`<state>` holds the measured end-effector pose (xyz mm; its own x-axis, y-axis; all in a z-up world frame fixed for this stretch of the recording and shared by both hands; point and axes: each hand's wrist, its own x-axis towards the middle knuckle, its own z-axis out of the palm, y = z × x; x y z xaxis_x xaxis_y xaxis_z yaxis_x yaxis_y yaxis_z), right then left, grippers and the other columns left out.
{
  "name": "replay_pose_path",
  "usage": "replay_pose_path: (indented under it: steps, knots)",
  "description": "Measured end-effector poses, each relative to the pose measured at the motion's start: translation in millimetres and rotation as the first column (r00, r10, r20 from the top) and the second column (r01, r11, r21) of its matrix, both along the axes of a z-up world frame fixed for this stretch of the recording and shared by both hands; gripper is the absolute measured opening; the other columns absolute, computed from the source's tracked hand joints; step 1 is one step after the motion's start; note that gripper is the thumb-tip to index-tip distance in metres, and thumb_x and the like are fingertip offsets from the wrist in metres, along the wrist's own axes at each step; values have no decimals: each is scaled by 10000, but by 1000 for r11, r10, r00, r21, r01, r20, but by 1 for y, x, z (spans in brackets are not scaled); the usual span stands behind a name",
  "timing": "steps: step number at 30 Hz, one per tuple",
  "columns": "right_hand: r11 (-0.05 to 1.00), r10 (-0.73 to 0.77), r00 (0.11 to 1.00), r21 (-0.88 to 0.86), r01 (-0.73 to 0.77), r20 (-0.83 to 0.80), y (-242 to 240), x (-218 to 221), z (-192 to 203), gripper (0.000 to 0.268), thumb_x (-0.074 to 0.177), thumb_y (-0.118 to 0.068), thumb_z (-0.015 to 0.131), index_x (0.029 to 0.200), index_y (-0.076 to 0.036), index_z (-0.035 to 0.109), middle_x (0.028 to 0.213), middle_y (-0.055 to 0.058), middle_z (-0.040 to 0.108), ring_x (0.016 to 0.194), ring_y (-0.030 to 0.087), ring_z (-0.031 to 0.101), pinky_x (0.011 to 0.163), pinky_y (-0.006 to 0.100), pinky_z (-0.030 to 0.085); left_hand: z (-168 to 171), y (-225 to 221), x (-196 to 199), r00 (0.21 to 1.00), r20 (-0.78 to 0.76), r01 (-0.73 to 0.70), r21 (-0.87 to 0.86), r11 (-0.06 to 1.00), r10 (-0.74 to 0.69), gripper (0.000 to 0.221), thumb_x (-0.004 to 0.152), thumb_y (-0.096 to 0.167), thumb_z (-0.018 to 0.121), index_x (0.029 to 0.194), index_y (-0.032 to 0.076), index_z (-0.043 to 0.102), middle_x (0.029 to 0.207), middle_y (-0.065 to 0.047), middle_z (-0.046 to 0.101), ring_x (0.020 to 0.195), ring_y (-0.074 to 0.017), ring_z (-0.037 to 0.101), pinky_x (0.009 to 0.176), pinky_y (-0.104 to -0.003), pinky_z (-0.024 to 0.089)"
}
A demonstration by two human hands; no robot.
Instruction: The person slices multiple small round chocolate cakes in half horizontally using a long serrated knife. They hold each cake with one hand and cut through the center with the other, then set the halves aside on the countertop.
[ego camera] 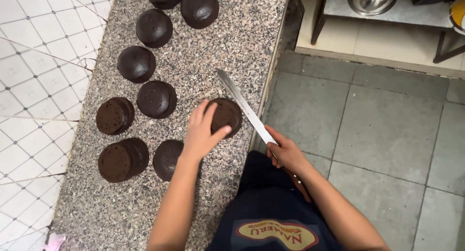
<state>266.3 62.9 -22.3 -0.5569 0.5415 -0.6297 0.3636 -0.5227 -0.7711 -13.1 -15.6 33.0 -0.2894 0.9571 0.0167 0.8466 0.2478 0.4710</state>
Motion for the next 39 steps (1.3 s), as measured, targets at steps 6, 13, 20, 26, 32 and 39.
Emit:
replay_pose_path:
  steps: [6, 13, 20, 26, 32, 39]
  knots:
    - [1000, 10, 1000, -22, -11, -17, 4, -7, 9, 637, 984, -132, 538, 1585, -279, 390, 733, 21, 606, 531, 113, 554, 462, 274, 473, 1, -2, 13, 962, -167, 214, -18, 977, -214, 965, 726, 671, 777, 1502, 170, 499, 1621, -178, 341, 1497, -422, 271, 1198, -661, 184]
    - [999, 37, 999, -31, -38, -21, 7, -11, 17, 633, 993, -146, 533, 1590, -283, 376, 731, 15, 602, 533, 103, 553, 468, 270, 473, -18, -2, 6, 938, -234, 259, -21, 966, -256, 958, 705, 651, 807, 1500, 205, 511, 1620, -132, 364, 1501, -392, 295, 1182, -683, 203]
    - [997, 74, 997, 16, -74, -11, 2, 2, 32, 620, 989, -143, 529, 1582, -268, 399, 720, 15, 591, 530, 99, 542, 472, 268, 474, -31, -2, 4, 943, -240, 252, 57, 966, -232, 872, 737, 599, 816, 1474, 215, 553, 1599, -118, 413, 1493, -377, 340, 1160, -641, 321]
    - [998, 58, 998, -35, -57, 21, -14, 27, 31, 617, 979, -132, 542, 1571, -259, 424, 701, 16, 573, 522, 104, 518, 462, 269, 450, -38, -2, 6, 944, -253, 239, 90, 967, -210, 845, 747, 583, 822, 1464, 216, 566, 1595, -102, 427, 1490, -368, 353, 1171, -640, 326]
    - [995, 90, 996, 30, -90, -3, 10, -18, 37, 635, 975, -97, 516, 1580, -252, 400, 680, 28, 567, 508, 111, 517, 455, 272, 447, -47, -2, 16, 954, -268, 180, 157, 971, -134, 836, 754, 525, 841, 1465, 182, 566, 1591, -129, 432, 1476, -392, 373, 1163, -645, 329]
    - [995, 87, 989, 49, -81, -117, -9, 3, 20, 628, 985, -108, 514, 1587, -243, 396, 689, 9, 567, 513, 100, 515, 462, 267, 453, -51, -2, 32, 967, -254, 89, 206, 975, -35, 813, 765, 487, 857, 1447, 151, 571, 1582, -158, 442, 1454, -421, 406, 1140, -626, 348]
